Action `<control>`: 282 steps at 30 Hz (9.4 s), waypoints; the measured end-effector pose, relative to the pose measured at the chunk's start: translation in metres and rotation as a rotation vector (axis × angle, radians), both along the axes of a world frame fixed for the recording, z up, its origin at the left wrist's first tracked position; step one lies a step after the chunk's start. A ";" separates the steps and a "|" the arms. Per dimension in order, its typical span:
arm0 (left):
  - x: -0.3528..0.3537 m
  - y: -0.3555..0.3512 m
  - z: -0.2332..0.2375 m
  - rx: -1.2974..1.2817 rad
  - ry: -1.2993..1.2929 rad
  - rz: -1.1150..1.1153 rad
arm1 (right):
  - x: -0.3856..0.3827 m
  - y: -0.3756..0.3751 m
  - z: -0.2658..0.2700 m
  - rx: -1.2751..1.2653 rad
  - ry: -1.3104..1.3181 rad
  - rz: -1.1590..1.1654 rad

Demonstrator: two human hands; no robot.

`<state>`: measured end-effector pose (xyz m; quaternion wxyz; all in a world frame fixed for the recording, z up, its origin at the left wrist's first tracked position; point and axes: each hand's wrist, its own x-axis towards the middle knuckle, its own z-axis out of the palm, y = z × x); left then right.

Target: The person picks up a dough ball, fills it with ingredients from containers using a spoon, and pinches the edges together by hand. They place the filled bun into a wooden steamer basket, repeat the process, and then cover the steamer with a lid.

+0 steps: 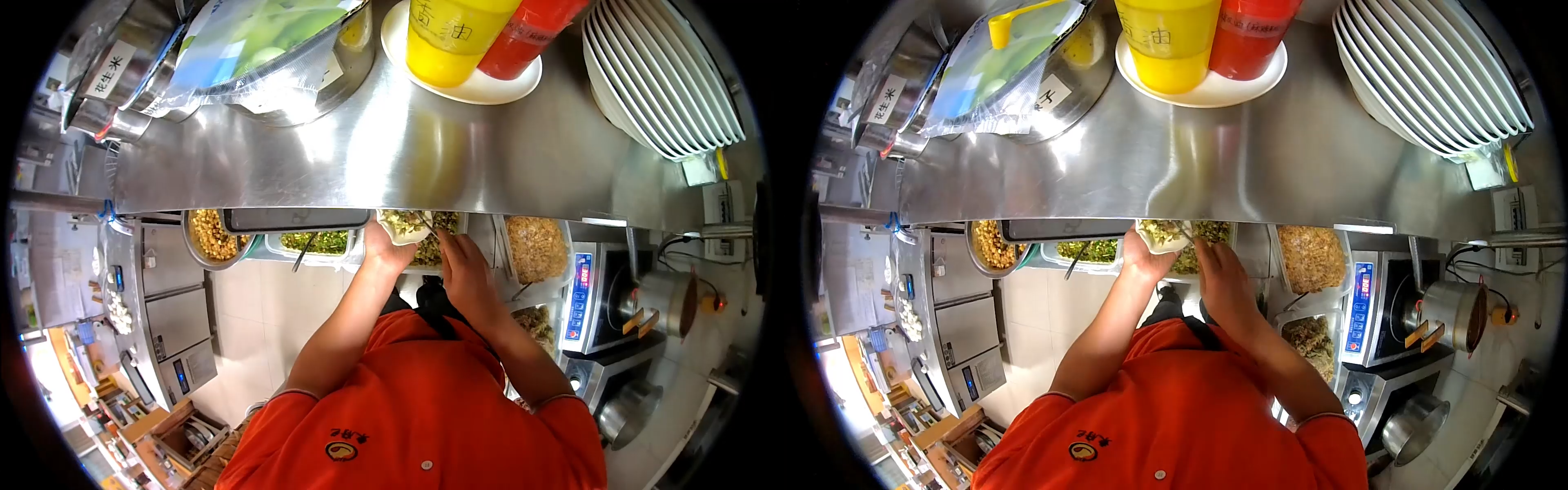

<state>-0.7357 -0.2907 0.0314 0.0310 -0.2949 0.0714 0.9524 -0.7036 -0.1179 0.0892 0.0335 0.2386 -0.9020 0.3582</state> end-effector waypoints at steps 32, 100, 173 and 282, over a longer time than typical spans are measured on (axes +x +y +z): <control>0.014 -0.021 0.050 -0.240 -0.069 -0.111 | -0.019 0.021 0.014 -0.877 -1.604 -0.098; 0.018 -0.003 0.054 -0.119 0.081 0.042 | 0.018 0.011 0.013 -0.855 -1.417 -0.120; 0.033 -0.047 0.006 -0.056 -0.052 -0.060 | -0.040 0.025 -0.016 -0.555 -1.219 -0.241; 0.145 -0.058 0.066 -0.994 0.090 -0.523 | 0.043 -0.058 0.052 -0.089 -0.276 0.357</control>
